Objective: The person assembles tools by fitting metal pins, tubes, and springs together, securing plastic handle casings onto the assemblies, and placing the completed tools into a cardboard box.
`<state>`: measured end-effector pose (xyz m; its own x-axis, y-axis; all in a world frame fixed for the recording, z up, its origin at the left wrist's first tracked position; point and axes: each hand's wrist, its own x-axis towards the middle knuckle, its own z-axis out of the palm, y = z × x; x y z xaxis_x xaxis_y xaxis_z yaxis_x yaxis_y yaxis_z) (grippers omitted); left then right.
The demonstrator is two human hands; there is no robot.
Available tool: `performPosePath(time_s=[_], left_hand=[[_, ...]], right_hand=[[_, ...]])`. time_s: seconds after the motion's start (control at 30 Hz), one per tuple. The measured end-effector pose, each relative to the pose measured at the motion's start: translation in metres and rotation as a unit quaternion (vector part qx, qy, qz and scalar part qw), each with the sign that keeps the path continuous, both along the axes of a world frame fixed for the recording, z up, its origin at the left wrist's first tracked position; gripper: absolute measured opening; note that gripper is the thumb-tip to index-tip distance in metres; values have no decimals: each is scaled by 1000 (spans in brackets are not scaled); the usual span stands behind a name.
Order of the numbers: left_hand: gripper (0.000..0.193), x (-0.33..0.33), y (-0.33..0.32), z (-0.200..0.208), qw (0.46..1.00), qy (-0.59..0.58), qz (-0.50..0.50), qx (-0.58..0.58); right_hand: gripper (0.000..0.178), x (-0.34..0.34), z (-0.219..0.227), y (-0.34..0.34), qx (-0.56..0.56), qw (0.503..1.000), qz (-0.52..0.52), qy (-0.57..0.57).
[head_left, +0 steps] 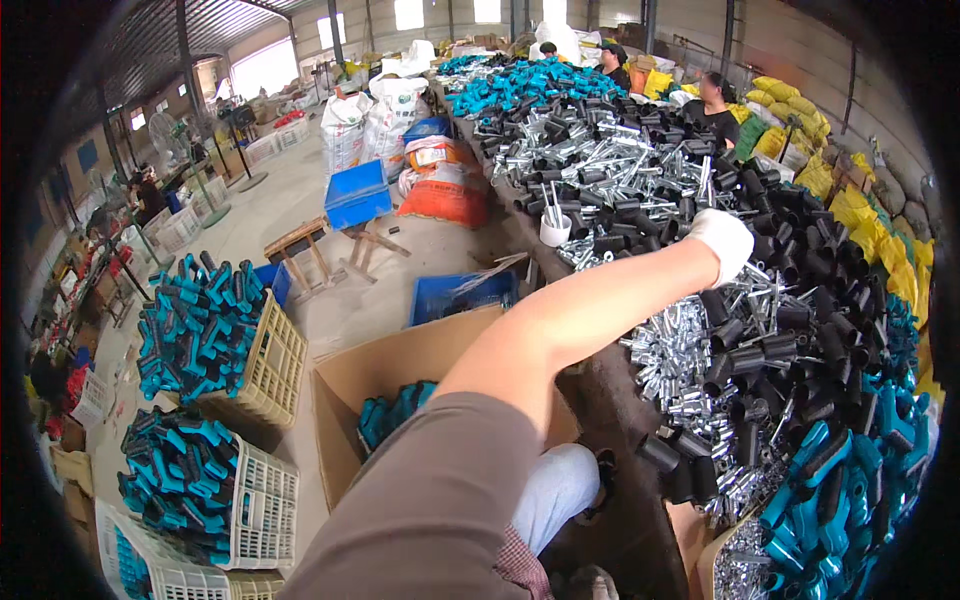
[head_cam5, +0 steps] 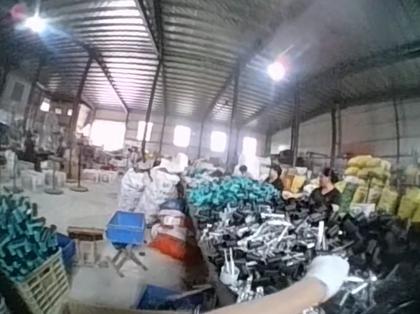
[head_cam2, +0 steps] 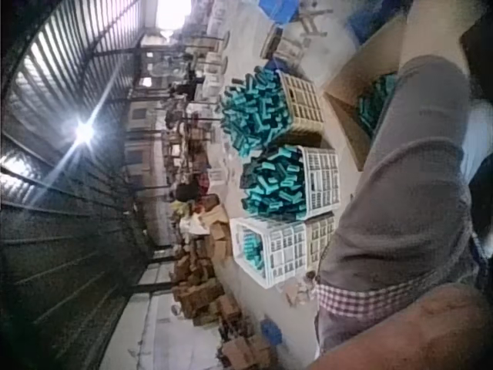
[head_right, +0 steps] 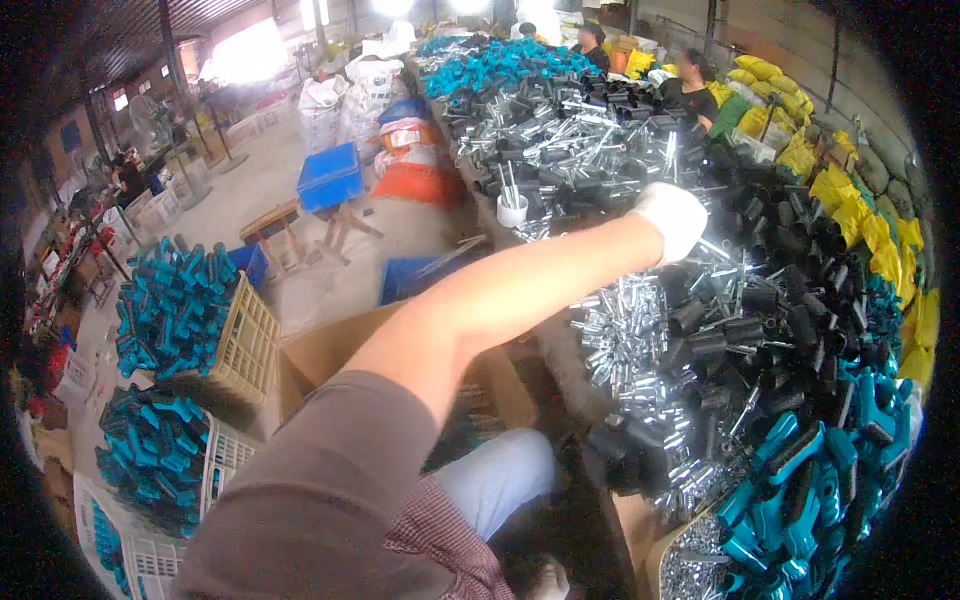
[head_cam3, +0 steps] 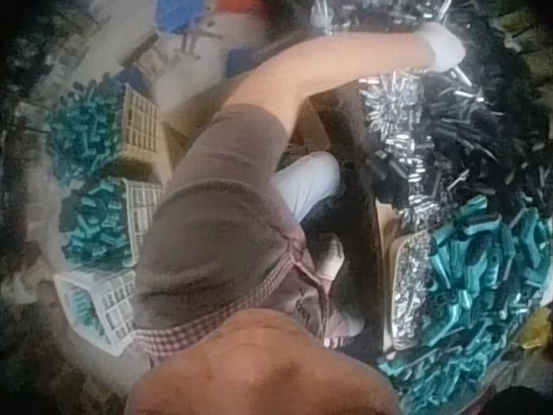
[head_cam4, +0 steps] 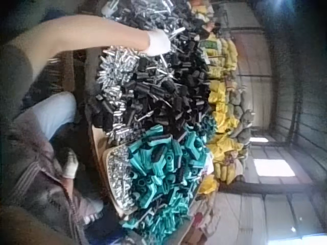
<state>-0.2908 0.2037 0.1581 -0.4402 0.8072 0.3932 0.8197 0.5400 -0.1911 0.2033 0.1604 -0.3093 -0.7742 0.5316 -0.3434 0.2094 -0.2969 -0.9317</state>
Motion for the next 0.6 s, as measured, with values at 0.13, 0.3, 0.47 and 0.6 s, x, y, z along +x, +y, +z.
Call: performPosePath(time_s=[0.13,0.3,0.47,0.6], left_hand=[[17,82,-78,-17,981,-130,-127,74],[17,206,-163,-95,857,-389,-336,30],[18,248,-196,-171,776,-577,-248,56],[38,261,-192,-197,713,-575,-271,297]], right_hand=[[33,-32,115,-15,-34,998,-43,40],[41,-56,230,-52,-125,978,-29,164],[50,-47,215,-47,-43,984,121,126],[40,-41,212,-60,-14,996,6,85]])
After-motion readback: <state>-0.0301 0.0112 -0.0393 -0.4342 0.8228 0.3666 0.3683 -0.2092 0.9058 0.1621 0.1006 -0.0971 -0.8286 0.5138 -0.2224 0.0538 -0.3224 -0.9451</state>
